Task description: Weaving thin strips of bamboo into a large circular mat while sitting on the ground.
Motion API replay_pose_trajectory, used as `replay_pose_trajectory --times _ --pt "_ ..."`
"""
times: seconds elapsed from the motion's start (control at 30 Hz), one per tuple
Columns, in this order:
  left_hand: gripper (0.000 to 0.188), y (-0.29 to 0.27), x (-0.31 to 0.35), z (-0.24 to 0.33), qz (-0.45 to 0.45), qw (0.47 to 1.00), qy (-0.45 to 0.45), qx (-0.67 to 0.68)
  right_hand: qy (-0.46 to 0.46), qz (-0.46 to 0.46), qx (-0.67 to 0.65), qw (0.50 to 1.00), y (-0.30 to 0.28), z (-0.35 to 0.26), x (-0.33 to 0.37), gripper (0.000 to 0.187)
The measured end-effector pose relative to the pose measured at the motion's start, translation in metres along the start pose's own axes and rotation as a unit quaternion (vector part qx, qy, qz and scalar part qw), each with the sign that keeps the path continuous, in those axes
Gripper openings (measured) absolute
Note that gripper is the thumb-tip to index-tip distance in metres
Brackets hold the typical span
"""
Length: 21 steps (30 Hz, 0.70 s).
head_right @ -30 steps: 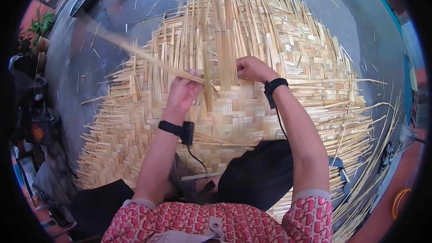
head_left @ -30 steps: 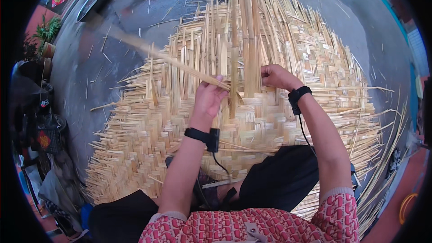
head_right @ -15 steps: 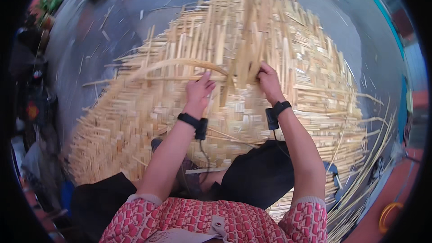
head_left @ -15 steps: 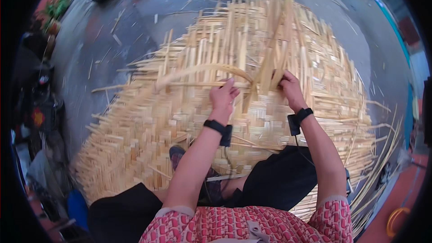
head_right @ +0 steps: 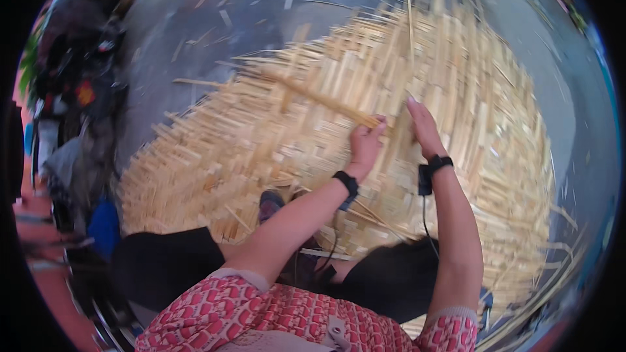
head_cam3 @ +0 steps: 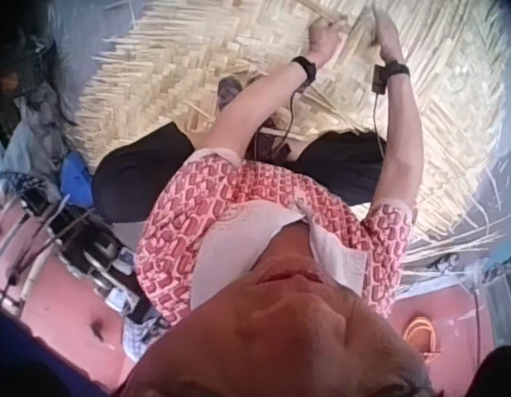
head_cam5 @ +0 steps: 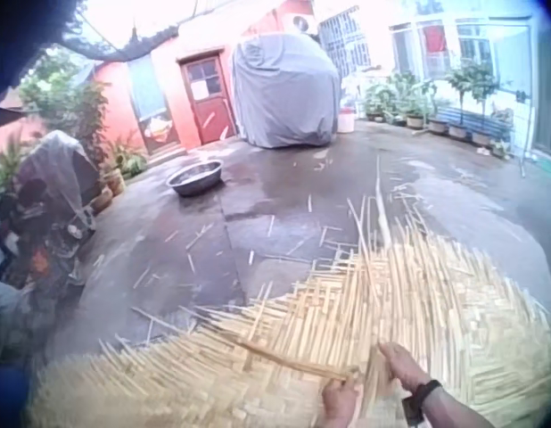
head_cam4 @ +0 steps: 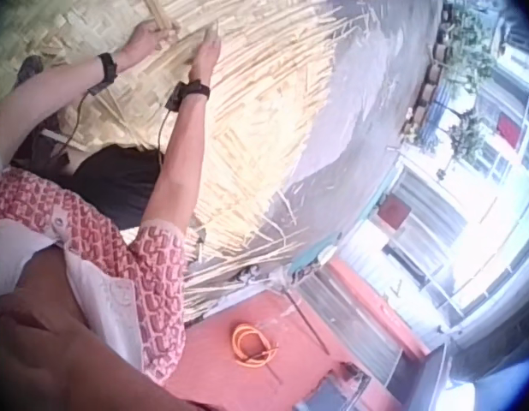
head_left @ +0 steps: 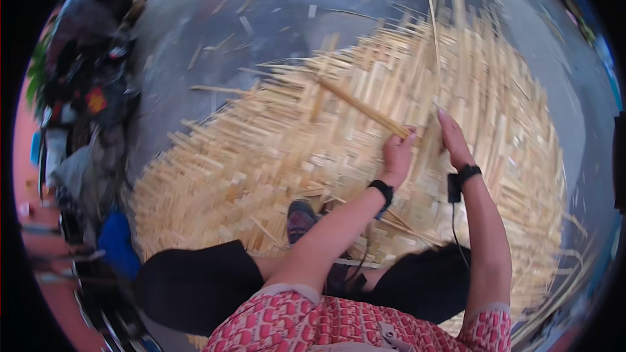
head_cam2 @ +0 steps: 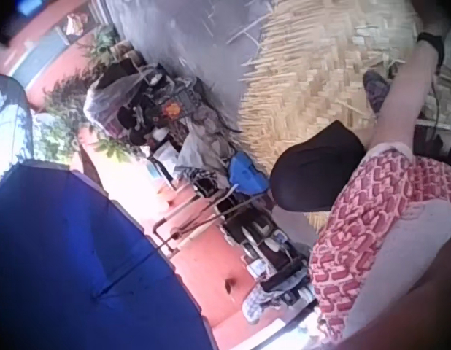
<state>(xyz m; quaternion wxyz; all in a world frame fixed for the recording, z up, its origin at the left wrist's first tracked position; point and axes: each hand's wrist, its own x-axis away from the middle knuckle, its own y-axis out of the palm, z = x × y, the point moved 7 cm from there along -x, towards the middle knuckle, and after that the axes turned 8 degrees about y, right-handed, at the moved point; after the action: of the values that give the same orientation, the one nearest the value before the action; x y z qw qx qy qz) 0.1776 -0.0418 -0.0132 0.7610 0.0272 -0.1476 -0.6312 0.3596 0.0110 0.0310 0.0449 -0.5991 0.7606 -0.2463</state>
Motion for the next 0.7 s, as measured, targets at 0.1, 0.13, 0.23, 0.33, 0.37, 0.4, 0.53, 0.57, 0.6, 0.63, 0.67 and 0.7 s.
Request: replay_pose_trajectory --times 0.1,0.13,0.23,0.33,0.37,0.4,0.53,0.57,0.6,0.63,0.67,0.7 --pt "0.028 0.0 0.011 0.03 -0.135 0.977 0.059 -0.152 0.174 -0.124 -0.141 0.967 -0.009 0.018 0.011 0.042" --pt "0.031 -0.006 0.012 0.046 -0.158 0.971 0.09 -0.155 0.107 -0.05 -0.221 0.968 -0.031 0.01 0.018 0.036" --pt "0.023 -0.059 -0.016 0.112 -0.017 0.967 0.235 -0.093 0.03 0.145 -0.287 0.947 -0.077 0.002 0.05 0.032" --pt "0.024 -0.059 -0.065 0.103 -0.077 0.983 0.04 0.16 0.022 0.261 -0.208 0.942 -0.077 -0.011 0.08 0.026" --pt "0.023 -0.049 -0.075 0.098 -0.156 0.984 0.006 0.081 -0.031 0.183 -0.172 0.967 -0.056 -0.026 0.083 0.029" --pt "0.022 -0.033 -0.08 0.089 -0.253 0.967 -0.011 0.021 -0.033 0.075 -0.092 0.992 -0.029 -0.034 0.081 0.037" --pt "0.015 -0.03 -0.1 0.052 -0.258 0.9 -0.026 -0.352 -0.178 -0.058 0.128 0.974 0.035 -0.062 0.072 0.043" --pt "0.015 -0.029 -0.1 0.049 -0.237 0.872 0.006 -0.428 -0.156 -0.11 0.171 0.967 0.044 -0.056 0.065 0.039" --pt "0.015 -0.024 -0.099 0.048 -0.246 0.875 0.03 -0.415 -0.108 -0.159 0.23 0.954 0.051 -0.046 0.057 0.036" --pt "0.016 -0.021 -0.098 0.049 -0.225 0.876 0.055 -0.424 -0.133 -0.167 0.199 0.957 0.048 -0.048 0.055 0.022" --pt "0.016 -0.022 -0.098 0.051 -0.2 0.875 0.064 -0.437 -0.15 -0.185 0.189 0.953 0.045 -0.049 0.054 0.022" --pt "0.017 -0.018 -0.095 0.049 -0.215 0.91 0.036 -0.353 -0.167 -0.204 0.176 0.948 0.043 -0.05 0.056 0.02"
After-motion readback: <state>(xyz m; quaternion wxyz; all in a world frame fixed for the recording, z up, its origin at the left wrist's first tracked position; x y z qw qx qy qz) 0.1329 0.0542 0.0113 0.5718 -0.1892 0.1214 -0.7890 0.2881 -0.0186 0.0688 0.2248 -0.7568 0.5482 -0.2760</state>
